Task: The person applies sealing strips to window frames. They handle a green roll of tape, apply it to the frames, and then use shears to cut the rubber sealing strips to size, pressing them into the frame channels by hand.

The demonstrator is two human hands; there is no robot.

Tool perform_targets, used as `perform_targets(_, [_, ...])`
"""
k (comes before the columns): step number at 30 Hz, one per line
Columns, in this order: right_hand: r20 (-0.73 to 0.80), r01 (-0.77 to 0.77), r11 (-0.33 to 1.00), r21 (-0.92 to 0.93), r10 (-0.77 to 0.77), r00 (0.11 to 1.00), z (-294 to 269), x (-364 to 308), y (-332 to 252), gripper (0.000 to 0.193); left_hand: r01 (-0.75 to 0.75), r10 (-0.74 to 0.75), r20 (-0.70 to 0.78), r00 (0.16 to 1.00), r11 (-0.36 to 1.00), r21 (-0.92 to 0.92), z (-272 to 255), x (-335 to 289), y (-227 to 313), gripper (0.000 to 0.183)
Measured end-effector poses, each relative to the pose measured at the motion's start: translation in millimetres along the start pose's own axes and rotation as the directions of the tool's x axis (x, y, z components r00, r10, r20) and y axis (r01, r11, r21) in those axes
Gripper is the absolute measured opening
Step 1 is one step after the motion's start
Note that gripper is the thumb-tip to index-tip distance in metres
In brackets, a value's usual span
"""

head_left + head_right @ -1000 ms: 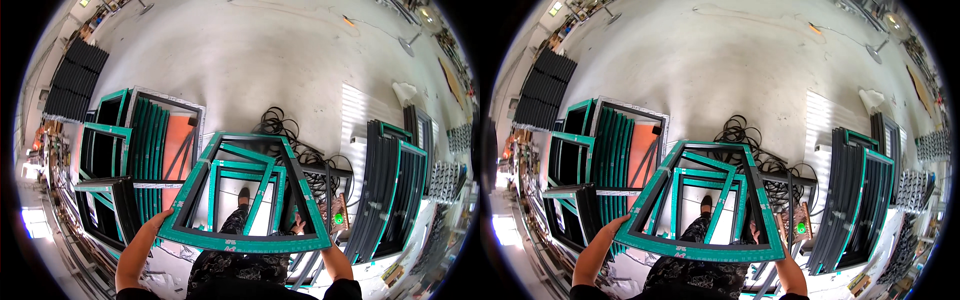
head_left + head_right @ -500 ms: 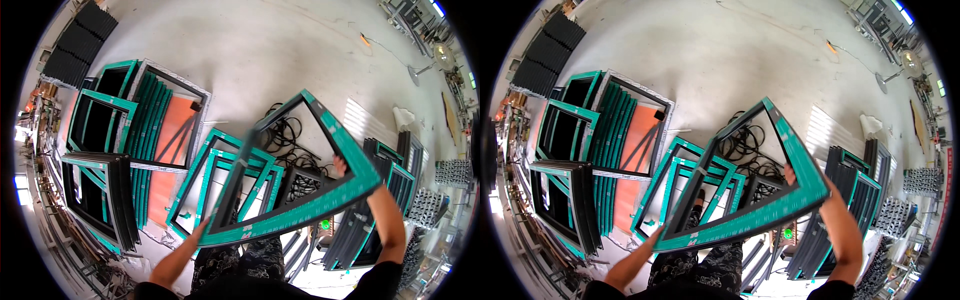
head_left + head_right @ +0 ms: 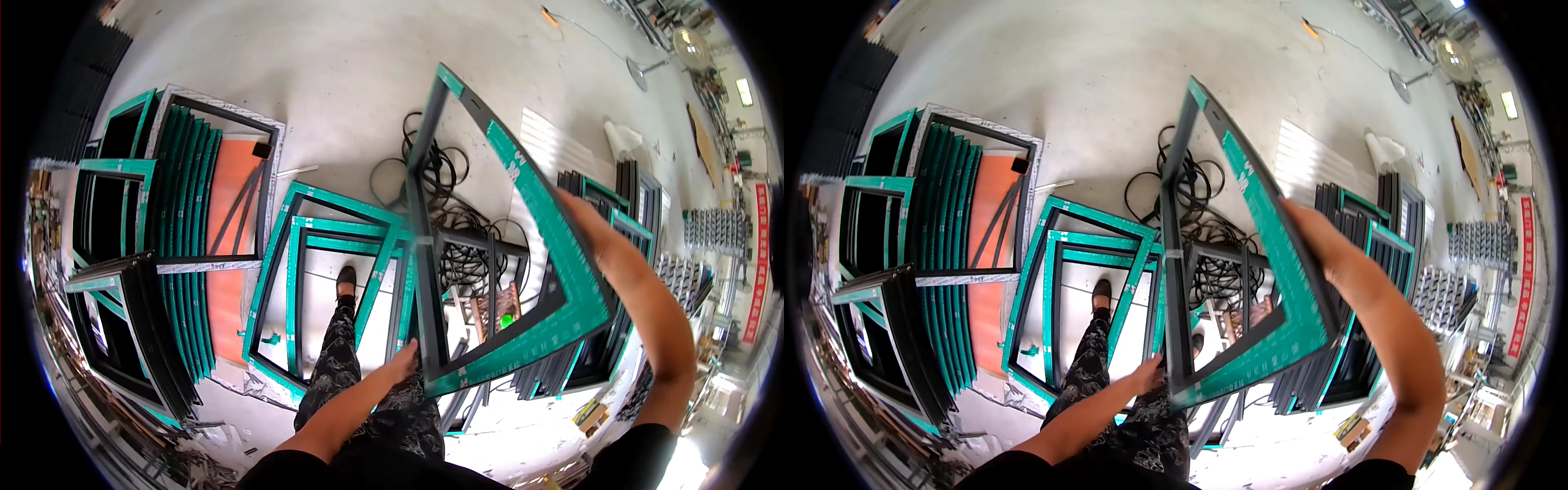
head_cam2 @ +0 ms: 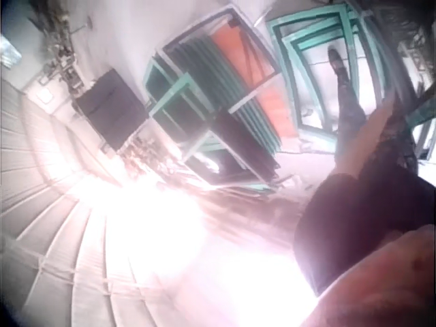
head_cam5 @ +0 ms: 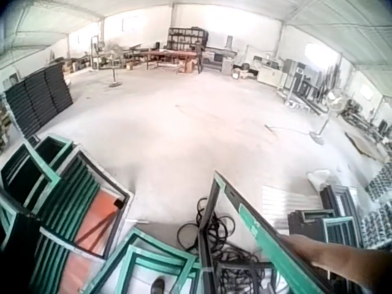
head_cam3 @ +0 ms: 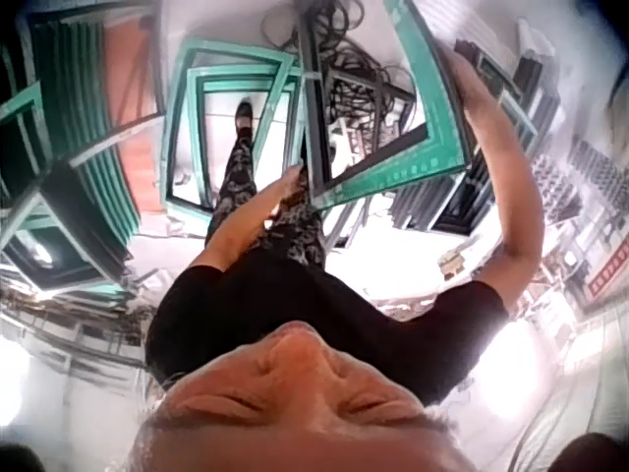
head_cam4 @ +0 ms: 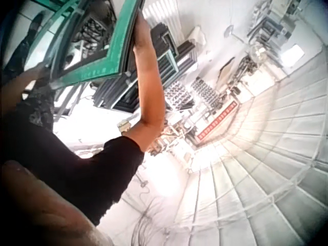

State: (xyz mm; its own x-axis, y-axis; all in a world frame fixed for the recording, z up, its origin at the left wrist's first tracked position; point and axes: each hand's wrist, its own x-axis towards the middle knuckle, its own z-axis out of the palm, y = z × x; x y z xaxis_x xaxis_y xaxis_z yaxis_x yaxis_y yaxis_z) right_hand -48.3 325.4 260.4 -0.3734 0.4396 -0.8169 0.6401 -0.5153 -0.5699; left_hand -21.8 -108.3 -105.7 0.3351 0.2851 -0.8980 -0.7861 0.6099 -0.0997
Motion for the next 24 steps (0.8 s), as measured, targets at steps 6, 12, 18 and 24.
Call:
perform_targets(6, [-0.117, 0.015, 0.962, -0.273, -0.048, 0.992, -19, -51, 201, 0.058, -0.289, 0.283, 0.068, 0.957, 0.951, 0.108, 27, -22, 90, 0.065])
perform_targets(12, [-0.177, 0.033, 0.969, -0.246, -0.078, 0.981, 25, -106, 417, 0.064, -0.453, 0.443, 0.200, 0.874, 0.892, 0.002, 173, -29, 182, 0.082])
perform_targets(18, [-0.206, -0.008, 0.952, -0.304, -0.057, 0.977, 45, -117, 544, 0.070, -0.436, 0.452, 0.059, 0.890, 0.881, -0.185, 179, 5, 126, 0.054])
perform_targets(24, [-0.335, -0.099, 0.959, -0.264, 0.005, 0.942, 33, -131, 662, 0.079, -0.464, 0.460, -0.059, 0.886, 0.880, -0.101, 207, 35, 44, 0.043])
